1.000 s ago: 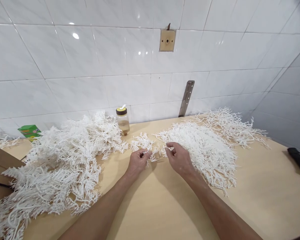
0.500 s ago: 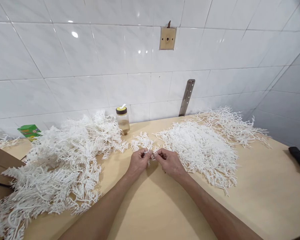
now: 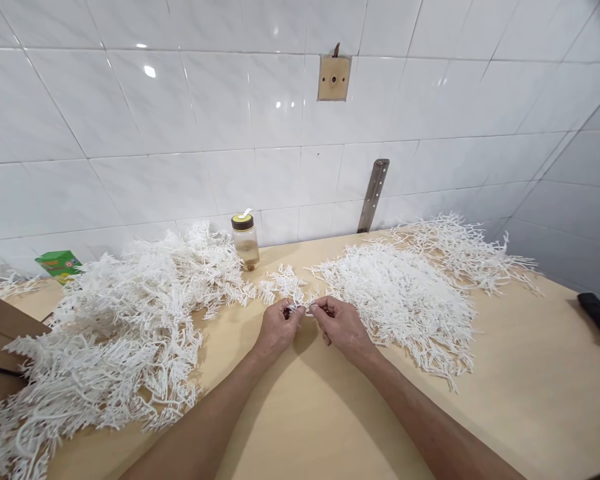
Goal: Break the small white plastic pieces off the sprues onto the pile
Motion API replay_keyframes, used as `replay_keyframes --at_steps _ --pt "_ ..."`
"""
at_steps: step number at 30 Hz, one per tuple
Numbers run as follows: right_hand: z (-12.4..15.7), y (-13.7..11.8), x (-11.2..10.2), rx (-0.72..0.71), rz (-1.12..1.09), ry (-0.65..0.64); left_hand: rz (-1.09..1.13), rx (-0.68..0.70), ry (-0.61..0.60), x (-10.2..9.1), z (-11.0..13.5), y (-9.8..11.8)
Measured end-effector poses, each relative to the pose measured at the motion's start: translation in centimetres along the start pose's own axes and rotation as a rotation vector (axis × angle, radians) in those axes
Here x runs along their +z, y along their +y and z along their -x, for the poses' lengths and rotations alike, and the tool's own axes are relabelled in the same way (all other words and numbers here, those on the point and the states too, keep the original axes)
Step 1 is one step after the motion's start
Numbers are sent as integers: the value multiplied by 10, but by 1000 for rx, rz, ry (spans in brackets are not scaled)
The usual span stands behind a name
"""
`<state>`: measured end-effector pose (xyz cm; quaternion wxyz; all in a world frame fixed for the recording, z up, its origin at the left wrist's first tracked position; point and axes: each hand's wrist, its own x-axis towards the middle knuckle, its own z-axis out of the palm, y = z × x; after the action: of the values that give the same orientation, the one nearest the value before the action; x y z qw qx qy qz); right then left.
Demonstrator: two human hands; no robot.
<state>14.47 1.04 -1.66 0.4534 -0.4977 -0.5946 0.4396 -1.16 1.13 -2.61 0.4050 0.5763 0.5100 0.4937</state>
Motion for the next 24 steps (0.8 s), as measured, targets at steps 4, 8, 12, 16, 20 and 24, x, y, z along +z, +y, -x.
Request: replay_keyframes --at_steps 4,8,12,16,20,24 --pt "0 2 1 53 -14 -45 -47 17 38 1 0 0" --pt "1 -3 -4 87 2 -110 -142 38 13 2 2 0" --pt "1 -6 -11 51 108 -162 -260 115 -38 3 4 -1" --pt "0 -4 -13 23 203 -113 -375 177 -61 4 5 0" --pt "-2 -3 -13 -29 304 -94 -432 160 -74 5 7 1" --pt "-2 0 -12 -224 527 -28 -459 136 -55 6 6 1"
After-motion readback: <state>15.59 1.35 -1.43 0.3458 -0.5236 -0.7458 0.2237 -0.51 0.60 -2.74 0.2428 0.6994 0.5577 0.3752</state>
